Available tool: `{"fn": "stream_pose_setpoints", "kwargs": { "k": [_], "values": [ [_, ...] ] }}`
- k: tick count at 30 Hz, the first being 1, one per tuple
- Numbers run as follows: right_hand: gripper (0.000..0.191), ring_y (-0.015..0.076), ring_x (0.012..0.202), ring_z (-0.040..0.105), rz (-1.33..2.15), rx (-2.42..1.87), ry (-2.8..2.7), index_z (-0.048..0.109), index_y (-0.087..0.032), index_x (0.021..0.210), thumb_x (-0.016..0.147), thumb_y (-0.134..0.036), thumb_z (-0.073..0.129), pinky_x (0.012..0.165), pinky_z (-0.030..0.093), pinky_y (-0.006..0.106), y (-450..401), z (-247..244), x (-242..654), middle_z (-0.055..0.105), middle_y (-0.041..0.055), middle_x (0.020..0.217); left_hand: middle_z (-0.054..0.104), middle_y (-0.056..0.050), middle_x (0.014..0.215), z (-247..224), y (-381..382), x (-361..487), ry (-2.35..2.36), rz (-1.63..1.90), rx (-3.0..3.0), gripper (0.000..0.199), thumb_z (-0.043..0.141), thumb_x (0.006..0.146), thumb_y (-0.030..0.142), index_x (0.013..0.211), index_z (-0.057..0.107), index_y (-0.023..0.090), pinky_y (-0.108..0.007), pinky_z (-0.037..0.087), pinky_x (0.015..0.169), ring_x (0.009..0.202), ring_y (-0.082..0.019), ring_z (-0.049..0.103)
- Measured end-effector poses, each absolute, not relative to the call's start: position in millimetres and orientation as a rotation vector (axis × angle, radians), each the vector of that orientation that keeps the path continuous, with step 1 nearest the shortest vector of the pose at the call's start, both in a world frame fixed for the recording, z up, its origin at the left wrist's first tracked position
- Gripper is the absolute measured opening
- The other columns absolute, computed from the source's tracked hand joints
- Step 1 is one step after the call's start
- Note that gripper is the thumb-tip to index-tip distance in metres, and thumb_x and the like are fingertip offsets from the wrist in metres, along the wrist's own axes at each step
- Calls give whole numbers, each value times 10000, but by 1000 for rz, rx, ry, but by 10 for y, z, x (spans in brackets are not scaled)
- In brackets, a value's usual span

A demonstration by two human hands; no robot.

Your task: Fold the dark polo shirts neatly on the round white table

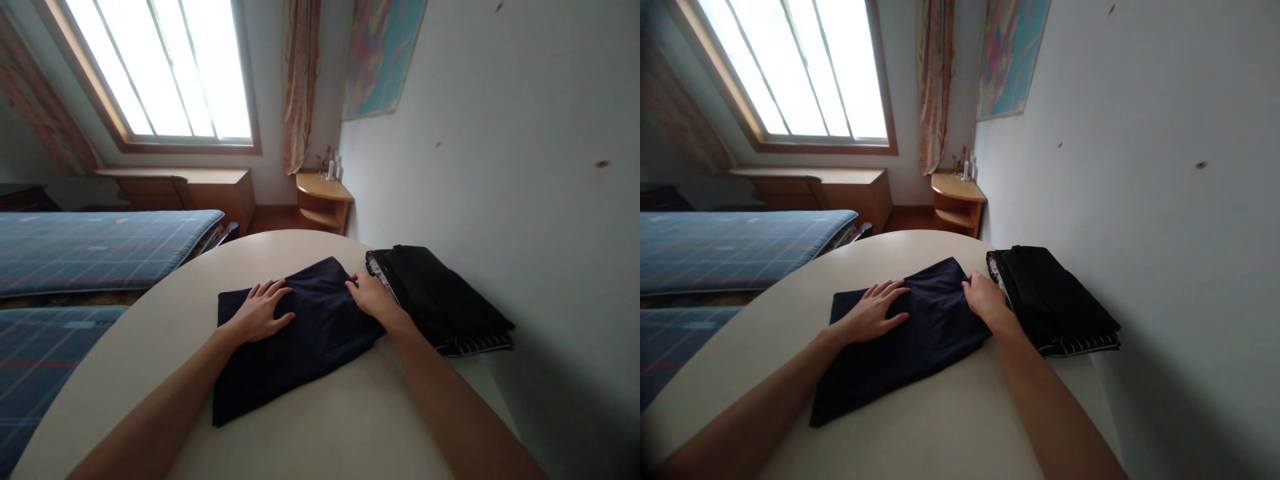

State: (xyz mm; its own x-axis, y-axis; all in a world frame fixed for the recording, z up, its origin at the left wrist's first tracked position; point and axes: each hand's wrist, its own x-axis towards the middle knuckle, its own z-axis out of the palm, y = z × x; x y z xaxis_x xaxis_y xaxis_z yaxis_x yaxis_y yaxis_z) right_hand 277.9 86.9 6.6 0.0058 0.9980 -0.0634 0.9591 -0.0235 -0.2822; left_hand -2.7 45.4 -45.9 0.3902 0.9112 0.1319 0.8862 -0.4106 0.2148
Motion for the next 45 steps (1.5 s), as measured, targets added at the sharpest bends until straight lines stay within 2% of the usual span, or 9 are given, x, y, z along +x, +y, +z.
{"fn": "stream_pose_setpoints", "kwargs": {
  "k": [5,10,16,20,26,30,34,39,45],
  "values": [
    [313,266,1104,659,372,-2090,-2071,659,-177,1179,981,-367,509,901,458,324,893,52,2793,715,150,1148,388,-48,1585,-424,451,3,1701,423,2464,581,425,961,588,1438,505,267,-553,193,1213,1486,-316,279],
    [315,260,1115,658,317,-2042,-2035,677,-166,1174,969,-364,541,932,453,305,949,96,2893,720,148,1142,526,-61,1484,-374,424,-14,1889,697,2330,453,342,1016,464,1310,604,241,-522,255,1200,1415,-281,414],
    [310,245,1071,680,254,-2004,-1982,704,-196,1160,955,-388,574,901,465,288,933,300,3046,736,123,1115,469,-94,1516,-481,284,-131,2104,1034,2094,431,322,1012,435,1258,603,220,-526,269,1195,1444,-293,356],
    [319,253,1056,684,170,-1990,-1965,702,-213,1179,950,-400,581,885,474,298,833,483,3015,741,113,1109,539,-126,1426,-546,276,-202,2083,1172,1916,413,342,992,430,1207,601,190,-465,368,1151,1359,-280,468],
    [312,275,1032,689,49,-2021,-1983,709,-243,1158,964,-429,551,857,485,327,580,773,2668,743,117,1076,649,-118,1230,-498,351,-390,2219,962,2036,303,465,905,314,1123,634,191,-433,479,1013,1139,-301,605],
    [300,278,1001,696,-40,-2008,-2046,704,-240,1152,970,-414,541,843,500,342,424,942,2325,740,114,1056,693,-113,1128,-516,411,-593,2177,738,2176,319,457,910,329,1115,661,193,-430,466,1003,1101,-309,611],
    [295,277,1006,697,-35,-1917,-2170,689,-217,1163,985,-376,517,871,513,369,261,1009,1944,735,130,1045,714,-76,1048,-544,493,-741,1996,811,2144,311,483,887,355,1089,679,222,-390,456,1001,1069,-274,622],
    [269,306,1005,709,111,-1781,-2328,679,-138,1121,1003,-248,463,852,545,411,11,937,1426,729,191,1035,731,-56,931,-562,555,-811,1967,892,2025,324,501,859,377,1063,695,217,-367,485,919,943,-252,663],
    [357,265,1000,723,238,-1691,-2452,657,-96,1146,984,-45,343,779,584,335,-159,766,978,732,206,1045,759,-43,934,-594,595,-872,1926,975,1899,338,522,845,417,1048,695,209,-318,511,829,890,-226,701]
  ]
}}
